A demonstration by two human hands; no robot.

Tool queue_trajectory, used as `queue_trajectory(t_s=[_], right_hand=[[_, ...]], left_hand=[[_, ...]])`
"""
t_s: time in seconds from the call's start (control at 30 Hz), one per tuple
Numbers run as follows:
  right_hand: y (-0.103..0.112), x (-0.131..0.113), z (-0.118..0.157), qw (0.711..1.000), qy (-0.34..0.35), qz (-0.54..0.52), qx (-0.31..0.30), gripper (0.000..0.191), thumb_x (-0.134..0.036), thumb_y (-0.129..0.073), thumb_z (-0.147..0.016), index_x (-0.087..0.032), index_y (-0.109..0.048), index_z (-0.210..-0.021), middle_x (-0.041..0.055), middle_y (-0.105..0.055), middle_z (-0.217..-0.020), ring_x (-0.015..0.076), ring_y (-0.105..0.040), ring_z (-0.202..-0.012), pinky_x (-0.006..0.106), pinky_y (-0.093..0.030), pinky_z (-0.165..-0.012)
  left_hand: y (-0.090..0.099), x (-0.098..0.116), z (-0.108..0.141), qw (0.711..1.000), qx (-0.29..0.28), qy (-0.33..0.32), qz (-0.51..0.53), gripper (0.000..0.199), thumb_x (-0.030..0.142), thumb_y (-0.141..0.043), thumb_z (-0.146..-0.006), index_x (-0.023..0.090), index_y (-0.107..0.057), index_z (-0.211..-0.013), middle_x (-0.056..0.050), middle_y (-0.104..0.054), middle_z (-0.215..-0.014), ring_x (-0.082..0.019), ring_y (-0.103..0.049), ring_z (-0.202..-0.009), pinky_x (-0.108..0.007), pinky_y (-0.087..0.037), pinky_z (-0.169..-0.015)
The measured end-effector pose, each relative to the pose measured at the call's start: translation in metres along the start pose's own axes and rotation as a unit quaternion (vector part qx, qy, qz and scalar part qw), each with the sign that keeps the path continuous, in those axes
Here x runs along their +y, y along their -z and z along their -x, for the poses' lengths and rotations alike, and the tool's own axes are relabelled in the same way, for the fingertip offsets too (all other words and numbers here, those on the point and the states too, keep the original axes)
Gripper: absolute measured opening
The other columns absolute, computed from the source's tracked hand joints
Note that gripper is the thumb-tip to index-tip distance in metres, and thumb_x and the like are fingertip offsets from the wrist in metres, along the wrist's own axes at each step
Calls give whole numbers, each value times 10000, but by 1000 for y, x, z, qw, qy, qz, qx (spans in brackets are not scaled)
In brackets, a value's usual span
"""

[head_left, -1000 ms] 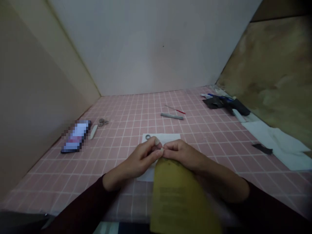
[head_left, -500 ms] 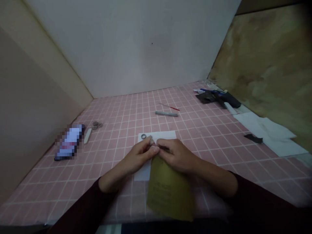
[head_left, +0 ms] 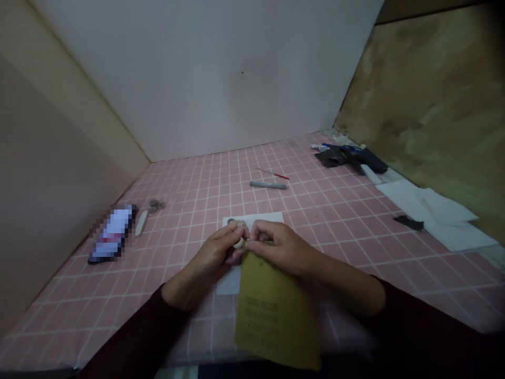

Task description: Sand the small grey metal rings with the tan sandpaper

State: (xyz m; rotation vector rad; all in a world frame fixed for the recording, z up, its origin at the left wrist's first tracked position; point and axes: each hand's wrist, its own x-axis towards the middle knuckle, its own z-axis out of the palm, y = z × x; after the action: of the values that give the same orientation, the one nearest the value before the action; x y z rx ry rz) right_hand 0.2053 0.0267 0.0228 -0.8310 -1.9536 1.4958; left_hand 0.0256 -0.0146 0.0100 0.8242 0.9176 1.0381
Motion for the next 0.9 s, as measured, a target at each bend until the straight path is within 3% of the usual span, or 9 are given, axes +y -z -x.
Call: queue_trajectory(t_s=[0.13, 0.37, 0.5, 0.63, 0.8, 0.9], right_hand=[[-3, -2, 3, 999, -14, 38, 26, 97, -240, -622, -834, -216, -558, -903, -54, -498, -691, 122, -454, -632, 268, -347, -616], [-10, 2, 2, 999, 25, 38, 27, 70, -187, -624, -841, -206, -564, -870, -33, -559, -771, 134, -504, -709, 281, -382, -679], [-13, 6, 1, 998, 45, 21, 35, 81, -212, -657, -857, -200, -577, -860, -9, -616, -841, 150, -567, -804, 292, -419, -760], [-15, 8, 2, 997, 52, 22, 44, 88, -225, -669, -868, -202, -605, -923, -16, -627, -825, 147, -569, -778, 290, -431, -753], [-17, 8, 3, 997, 70, -17, 24, 37, -197, -651, -872, -197, -617, -886, 3, -673, -898, 160, -613, -859, 298, -463, -802], [-16, 9, 2, 996, 65, -60, 9, 44, -210, -627, -885, -201, -642, -926, 22, -697, -967, 185, -636, -954, 329, -475, -866]], left_hand=[[-2, -5, -3, 999, 13, 2, 29, 249, 355, -684, -884, 167, -533, -819, 75, -401, -585, -37, -290, -441, -153, -198, -423], [-4, -14, -6, 998, 63, -4, 15, 397, 449, -751, -815, 185, -454, -803, 85, -387, -639, -24, -283, -451, -150, -180, -411], [-7, -15, -6, 997, 76, -14, 4, 409, 483, -742, -814, 188, -459, -812, 73, -421, -682, -34, -328, -485, -158, -214, -427], [-9, -15, -3, 996, 82, -18, -11, 378, 505, -691, -859, 180, -503, -815, 51, -459, -714, -57, -387, -536, -176, -263, -457], [-7, -21, -1, 992, 91, -32, -77, 382, 548, -607, -912, 169, -621, -869, -24, -582, -821, -143, -545, -740, -255, -445, -643], [-7, -25, -2, 991, 81, -45, -96, 397, 558, -583, -926, 172, -676, -931, -72, -645, -920, -201, -590, -878, -310, -475, -748]])
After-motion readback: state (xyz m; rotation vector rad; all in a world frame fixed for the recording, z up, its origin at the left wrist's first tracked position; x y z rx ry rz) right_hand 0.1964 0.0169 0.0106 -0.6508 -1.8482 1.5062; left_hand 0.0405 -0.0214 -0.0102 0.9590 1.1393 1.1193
